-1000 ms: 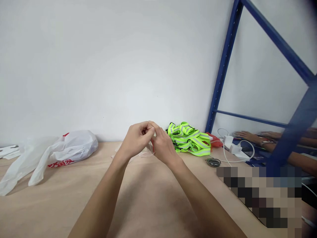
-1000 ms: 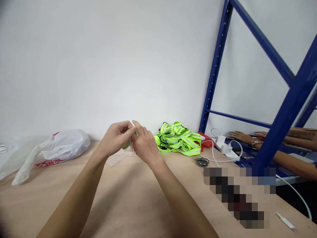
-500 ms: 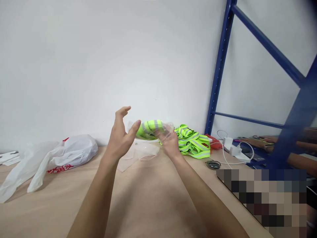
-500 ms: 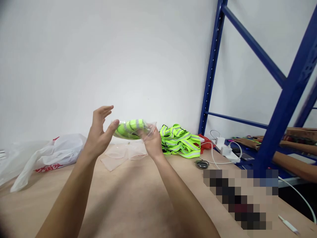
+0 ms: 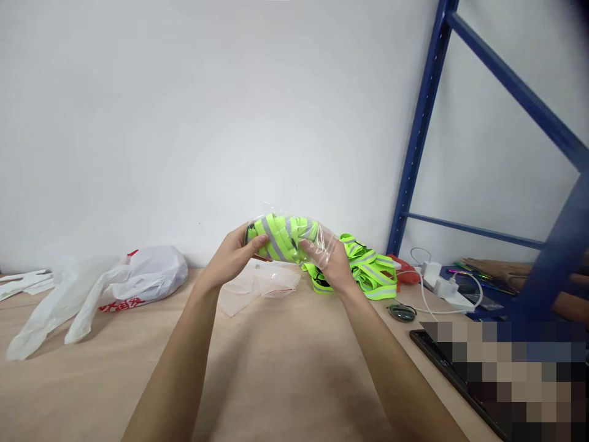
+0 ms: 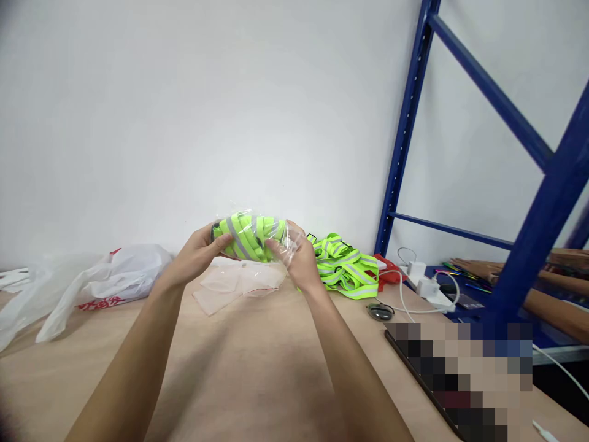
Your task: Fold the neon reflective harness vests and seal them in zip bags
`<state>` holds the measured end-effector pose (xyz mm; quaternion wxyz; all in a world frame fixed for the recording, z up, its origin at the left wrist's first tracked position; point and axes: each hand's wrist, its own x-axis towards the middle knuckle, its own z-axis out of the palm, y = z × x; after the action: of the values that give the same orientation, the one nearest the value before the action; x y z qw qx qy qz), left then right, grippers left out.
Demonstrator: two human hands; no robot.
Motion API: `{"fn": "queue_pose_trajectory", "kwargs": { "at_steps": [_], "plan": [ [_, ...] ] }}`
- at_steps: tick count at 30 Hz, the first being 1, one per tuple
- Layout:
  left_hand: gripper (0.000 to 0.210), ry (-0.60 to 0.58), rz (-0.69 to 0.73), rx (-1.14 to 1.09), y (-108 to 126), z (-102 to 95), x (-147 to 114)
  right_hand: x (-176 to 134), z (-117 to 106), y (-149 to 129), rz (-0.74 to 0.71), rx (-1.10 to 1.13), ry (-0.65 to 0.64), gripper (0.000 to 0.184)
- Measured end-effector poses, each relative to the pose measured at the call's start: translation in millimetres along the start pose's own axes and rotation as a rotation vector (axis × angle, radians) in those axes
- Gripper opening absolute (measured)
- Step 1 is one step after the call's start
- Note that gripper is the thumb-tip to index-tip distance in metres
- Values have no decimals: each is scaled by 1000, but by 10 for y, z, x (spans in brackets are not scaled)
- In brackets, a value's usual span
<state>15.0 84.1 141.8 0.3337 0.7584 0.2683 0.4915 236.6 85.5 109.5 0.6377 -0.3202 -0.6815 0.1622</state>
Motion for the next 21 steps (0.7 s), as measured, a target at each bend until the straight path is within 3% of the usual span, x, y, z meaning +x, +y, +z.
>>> {"fn": "queue_pose_trajectory", "kwargs": {
  "at_steps": [2, 5, 12, 21],
  "plan": [
    [52, -32, -9, -43, -9, 6, 1, -3, -7, -51, 46, 180, -105, 45],
    [53, -8, -13, -51, -25, -15, 4, -9, 2, -85, 131, 308, -113, 47],
    [50, 189, -43, -48, -98, -197, 4, 26, -73, 31, 251, 280, 104, 38],
    [49, 403, -69, -67, -191, -169, 71, 33, -34, 0, 209, 202, 94, 28]
  ]
}}
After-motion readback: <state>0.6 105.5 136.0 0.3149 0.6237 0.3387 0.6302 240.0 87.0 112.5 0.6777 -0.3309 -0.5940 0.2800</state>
